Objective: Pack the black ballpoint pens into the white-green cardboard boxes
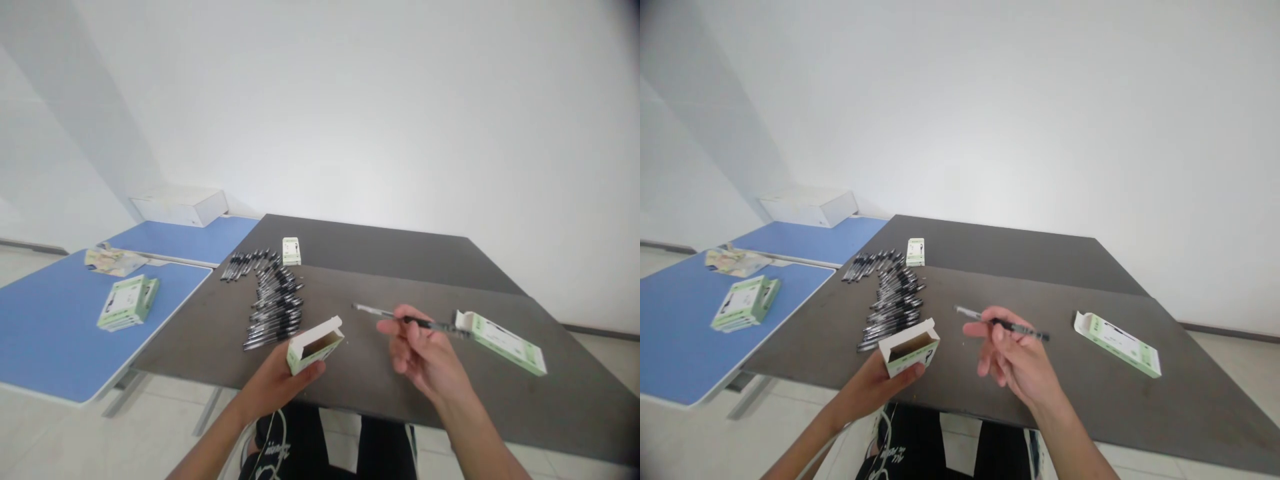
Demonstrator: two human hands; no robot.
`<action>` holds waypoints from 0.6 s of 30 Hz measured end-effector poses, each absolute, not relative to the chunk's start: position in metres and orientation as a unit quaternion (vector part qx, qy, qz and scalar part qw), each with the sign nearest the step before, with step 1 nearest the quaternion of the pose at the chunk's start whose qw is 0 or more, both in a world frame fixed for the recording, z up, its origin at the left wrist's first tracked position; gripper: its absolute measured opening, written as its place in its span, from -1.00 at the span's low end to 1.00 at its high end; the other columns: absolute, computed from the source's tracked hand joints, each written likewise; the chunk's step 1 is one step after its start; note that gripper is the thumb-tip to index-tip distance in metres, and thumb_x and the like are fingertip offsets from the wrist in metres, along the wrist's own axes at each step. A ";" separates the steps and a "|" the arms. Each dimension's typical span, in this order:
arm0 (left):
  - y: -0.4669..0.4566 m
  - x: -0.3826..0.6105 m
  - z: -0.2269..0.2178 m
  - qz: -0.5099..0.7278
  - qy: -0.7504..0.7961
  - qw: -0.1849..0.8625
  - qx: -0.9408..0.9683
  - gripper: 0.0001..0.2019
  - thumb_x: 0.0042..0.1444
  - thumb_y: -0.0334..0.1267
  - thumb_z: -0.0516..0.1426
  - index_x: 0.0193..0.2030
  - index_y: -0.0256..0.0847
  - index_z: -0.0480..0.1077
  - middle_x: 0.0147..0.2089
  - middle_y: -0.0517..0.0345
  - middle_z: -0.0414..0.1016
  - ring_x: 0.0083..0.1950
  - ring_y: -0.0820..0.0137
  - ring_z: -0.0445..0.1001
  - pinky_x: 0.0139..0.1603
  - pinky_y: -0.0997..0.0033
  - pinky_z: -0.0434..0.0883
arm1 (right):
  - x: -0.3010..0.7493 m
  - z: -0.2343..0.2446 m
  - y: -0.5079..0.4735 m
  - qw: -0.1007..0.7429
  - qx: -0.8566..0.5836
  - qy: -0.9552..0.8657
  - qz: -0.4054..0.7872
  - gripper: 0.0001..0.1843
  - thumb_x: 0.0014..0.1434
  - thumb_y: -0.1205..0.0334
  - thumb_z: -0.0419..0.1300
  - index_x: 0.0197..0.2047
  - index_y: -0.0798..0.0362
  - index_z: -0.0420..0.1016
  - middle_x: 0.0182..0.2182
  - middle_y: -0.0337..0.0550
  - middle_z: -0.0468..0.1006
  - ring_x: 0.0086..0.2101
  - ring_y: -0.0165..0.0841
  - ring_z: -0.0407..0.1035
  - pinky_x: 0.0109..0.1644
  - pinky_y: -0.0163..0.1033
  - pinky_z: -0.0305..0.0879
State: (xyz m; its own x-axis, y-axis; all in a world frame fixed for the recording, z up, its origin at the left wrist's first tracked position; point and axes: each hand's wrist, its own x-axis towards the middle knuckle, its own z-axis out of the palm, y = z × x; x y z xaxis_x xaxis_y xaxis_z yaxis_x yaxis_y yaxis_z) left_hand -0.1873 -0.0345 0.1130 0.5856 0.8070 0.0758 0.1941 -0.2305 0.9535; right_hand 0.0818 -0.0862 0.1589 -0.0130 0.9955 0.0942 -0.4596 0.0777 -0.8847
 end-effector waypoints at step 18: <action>-0.071 -0.166 0.116 0.304 0.319 0.532 0.723 -0.56 0.36 -0.20 0.22 0.34 -0.13 0.43 0.30 -0.02 0.59 0.26 0.13 0.57 0.34 0.18 0.45 | 0.040 0.174 -0.114 0.443 -0.446 -0.725 0.283 -0.67 0.51 0.08 0.15 -0.26 -0.01 0.62 -0.58 -0.31 0.59 -0.56 -0.45 0.50 -0.39 -0.40 0.36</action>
State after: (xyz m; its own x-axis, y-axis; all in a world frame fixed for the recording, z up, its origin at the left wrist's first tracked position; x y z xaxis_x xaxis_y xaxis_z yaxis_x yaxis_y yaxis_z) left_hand -0.1661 -0.0712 0.1159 0.6114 0.7850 0.1001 0.1387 -0.2309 0.9630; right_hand 0.0403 -0.1143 0.1744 -0.2106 0.8964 0.3900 0.3954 0.4430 -0.8046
